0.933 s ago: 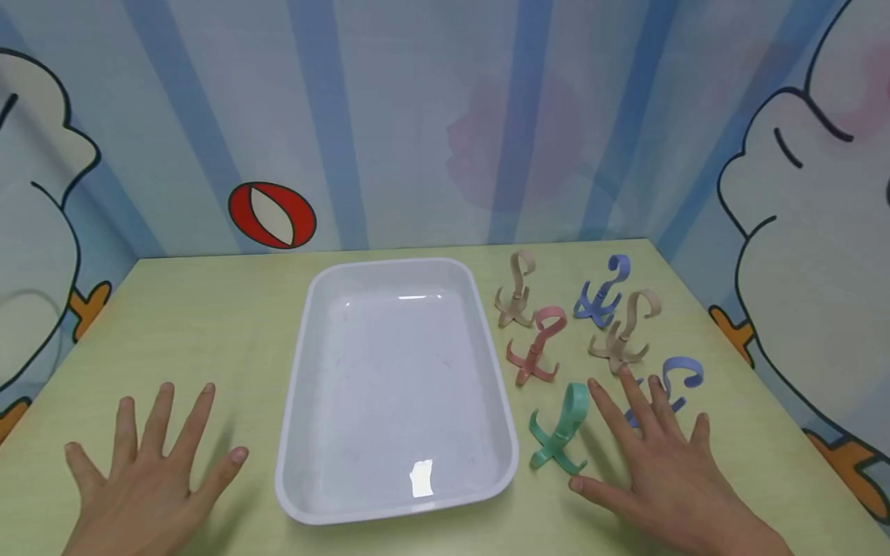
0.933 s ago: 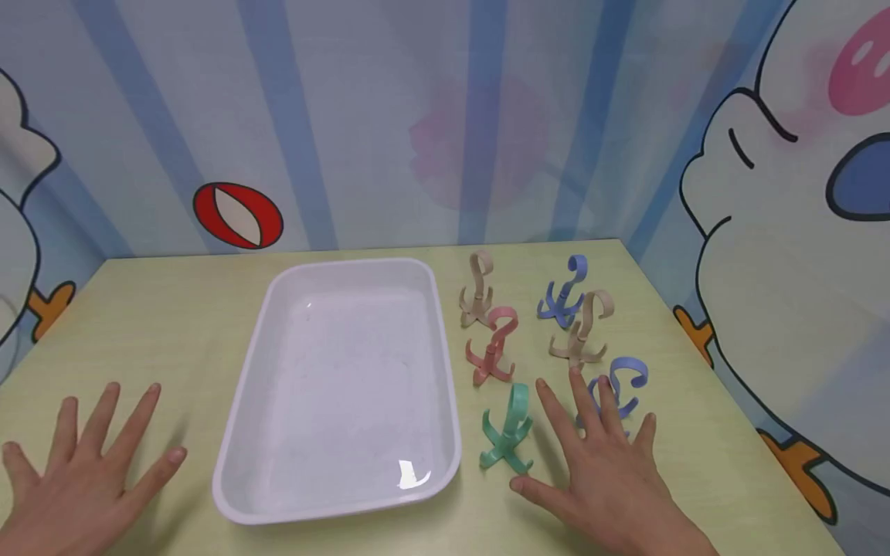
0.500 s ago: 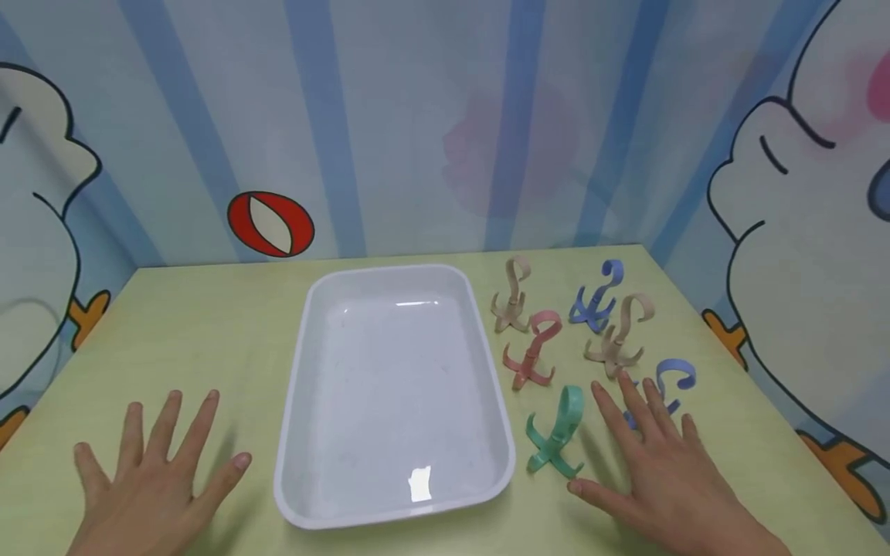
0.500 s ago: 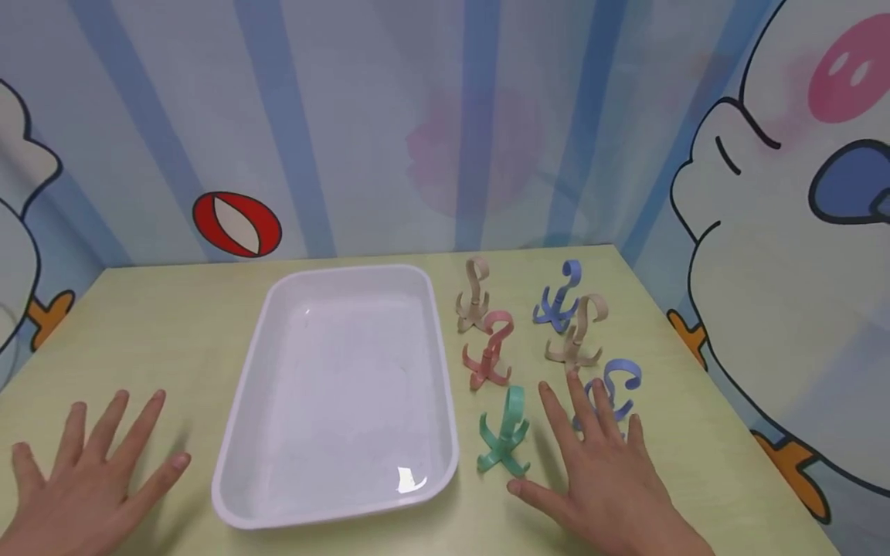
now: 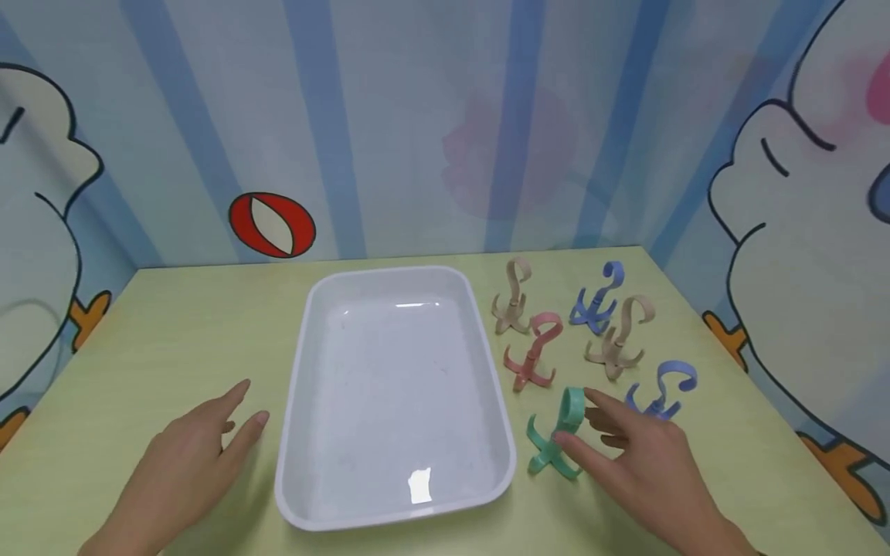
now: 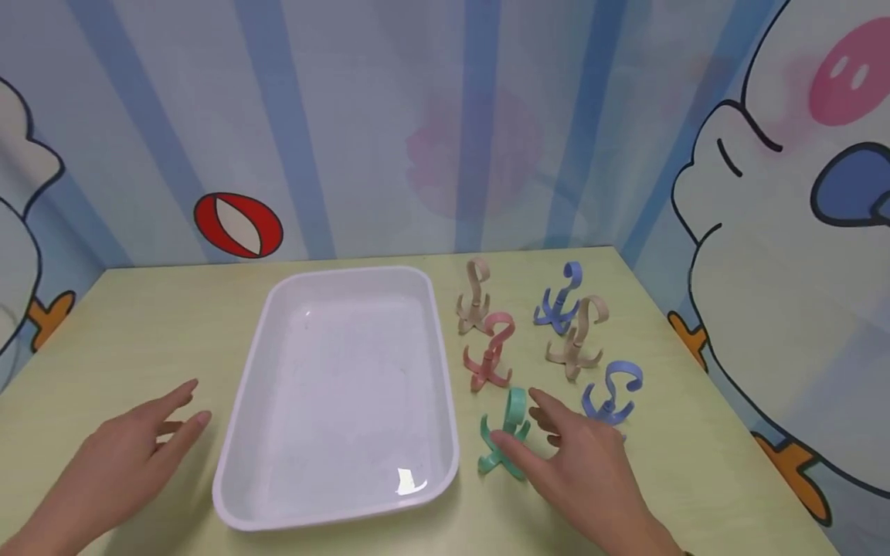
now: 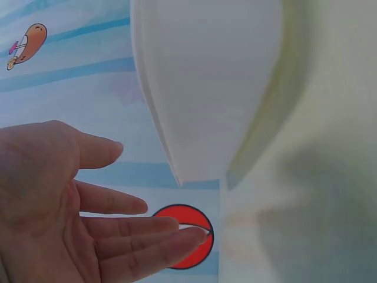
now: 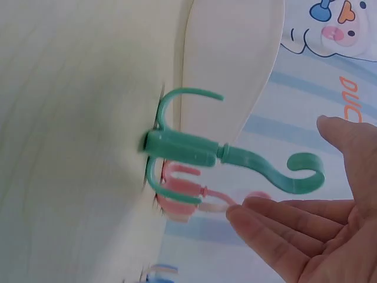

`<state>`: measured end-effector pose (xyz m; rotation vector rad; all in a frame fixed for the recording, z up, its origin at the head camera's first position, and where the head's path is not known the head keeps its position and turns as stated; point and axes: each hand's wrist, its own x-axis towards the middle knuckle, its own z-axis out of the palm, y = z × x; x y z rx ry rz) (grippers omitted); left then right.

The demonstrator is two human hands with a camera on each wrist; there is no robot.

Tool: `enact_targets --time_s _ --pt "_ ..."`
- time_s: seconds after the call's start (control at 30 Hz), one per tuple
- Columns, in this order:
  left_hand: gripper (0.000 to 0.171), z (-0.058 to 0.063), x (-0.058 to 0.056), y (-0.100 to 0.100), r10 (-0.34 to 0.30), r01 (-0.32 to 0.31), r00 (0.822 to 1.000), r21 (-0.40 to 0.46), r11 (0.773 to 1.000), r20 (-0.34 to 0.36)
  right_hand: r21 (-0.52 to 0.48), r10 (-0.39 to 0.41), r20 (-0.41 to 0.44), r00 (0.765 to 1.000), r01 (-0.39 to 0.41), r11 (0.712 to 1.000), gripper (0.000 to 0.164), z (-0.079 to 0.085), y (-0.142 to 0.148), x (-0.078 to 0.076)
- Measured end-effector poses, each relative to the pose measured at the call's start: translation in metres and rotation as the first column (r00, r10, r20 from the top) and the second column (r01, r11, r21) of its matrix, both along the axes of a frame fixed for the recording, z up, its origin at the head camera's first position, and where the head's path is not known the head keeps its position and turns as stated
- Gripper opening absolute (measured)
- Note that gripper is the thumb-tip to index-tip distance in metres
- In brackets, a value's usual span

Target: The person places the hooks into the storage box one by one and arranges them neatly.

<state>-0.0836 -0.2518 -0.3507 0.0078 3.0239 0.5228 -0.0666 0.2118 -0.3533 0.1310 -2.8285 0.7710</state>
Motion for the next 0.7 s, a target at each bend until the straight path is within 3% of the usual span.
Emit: enact_targets --time_s 0.13,0.3,0.57,0.7 --pt "0.071 0.007 -0.012 0.009 -0.034 0.035 0.999 0.035 0.999 -0.022 -0.058 0.007 -0.070 0.998 -0.011 0.998 0.055 0.000 -0.009 -0.006" --pt "0.077 0.013 -0.026 0.014 -0.043 0.043 0.999 0.026 0.999 -0.001 -0.071 0.004 -0.114 0.993 -0.013 0.997 0.046 -0.001 -0.014 -0.011" --pt "0.080 0.013 -0.040 0.019 -0.049 0.047 0.998 0.044 0.998 0.034 -0.127 0.036 -0.160 0.987 -0.056 0.990 0.021 -0.006 -0.014 -0.015" --pt "0.081 0.012 -0.045 0.023 -0.044 0.038 0.997 0.087 0.995 0.069 -0.165 0.045 -0.155 0.987 -0.071 0.984 0.020 -0.009 -0.015 -0.018"
